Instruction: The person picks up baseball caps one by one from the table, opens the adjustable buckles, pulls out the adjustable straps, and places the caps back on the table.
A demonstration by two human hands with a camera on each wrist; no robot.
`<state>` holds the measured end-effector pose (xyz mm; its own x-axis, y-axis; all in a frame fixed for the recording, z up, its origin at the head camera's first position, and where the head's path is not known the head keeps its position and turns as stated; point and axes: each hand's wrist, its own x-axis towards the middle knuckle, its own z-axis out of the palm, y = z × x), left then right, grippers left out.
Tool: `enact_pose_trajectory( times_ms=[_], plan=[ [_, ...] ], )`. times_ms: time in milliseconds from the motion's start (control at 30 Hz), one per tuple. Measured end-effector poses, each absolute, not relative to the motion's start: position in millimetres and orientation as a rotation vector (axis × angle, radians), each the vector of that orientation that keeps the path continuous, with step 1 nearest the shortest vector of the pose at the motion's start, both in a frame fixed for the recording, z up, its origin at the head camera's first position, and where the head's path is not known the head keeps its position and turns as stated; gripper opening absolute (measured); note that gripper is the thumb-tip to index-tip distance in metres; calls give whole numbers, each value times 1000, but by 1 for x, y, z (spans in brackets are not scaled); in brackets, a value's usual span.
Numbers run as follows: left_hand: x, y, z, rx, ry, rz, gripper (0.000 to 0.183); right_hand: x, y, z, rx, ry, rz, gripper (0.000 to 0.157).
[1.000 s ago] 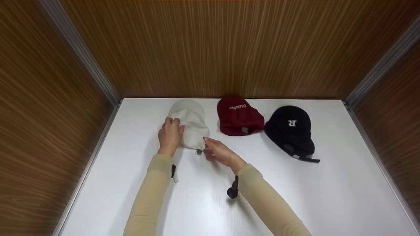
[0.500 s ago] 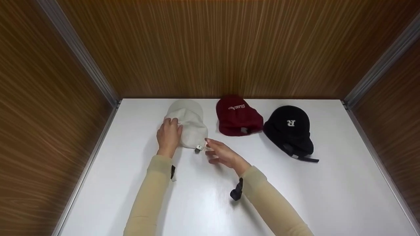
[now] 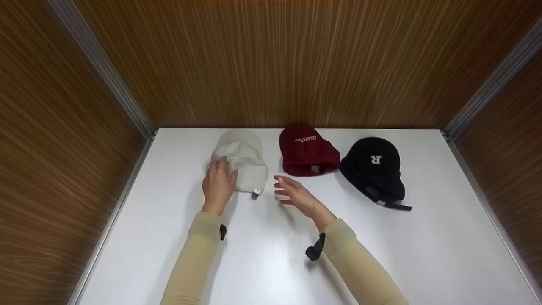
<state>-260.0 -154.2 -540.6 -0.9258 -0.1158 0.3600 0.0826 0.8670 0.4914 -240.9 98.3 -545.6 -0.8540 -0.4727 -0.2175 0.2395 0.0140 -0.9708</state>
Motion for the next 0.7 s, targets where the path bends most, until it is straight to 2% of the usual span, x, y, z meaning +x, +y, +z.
enact_pose_trajectory(
  times_ms=[367,700],
  plan=[
    [-239,-134,-540,-29,-2546,-829,51,-236,120,-534,-322,1991,-1879,53],
    [-219,-113,-548,-134,-2559,-901,52,-209,136,-506,-404,2269,-1788,42]
  ],
)
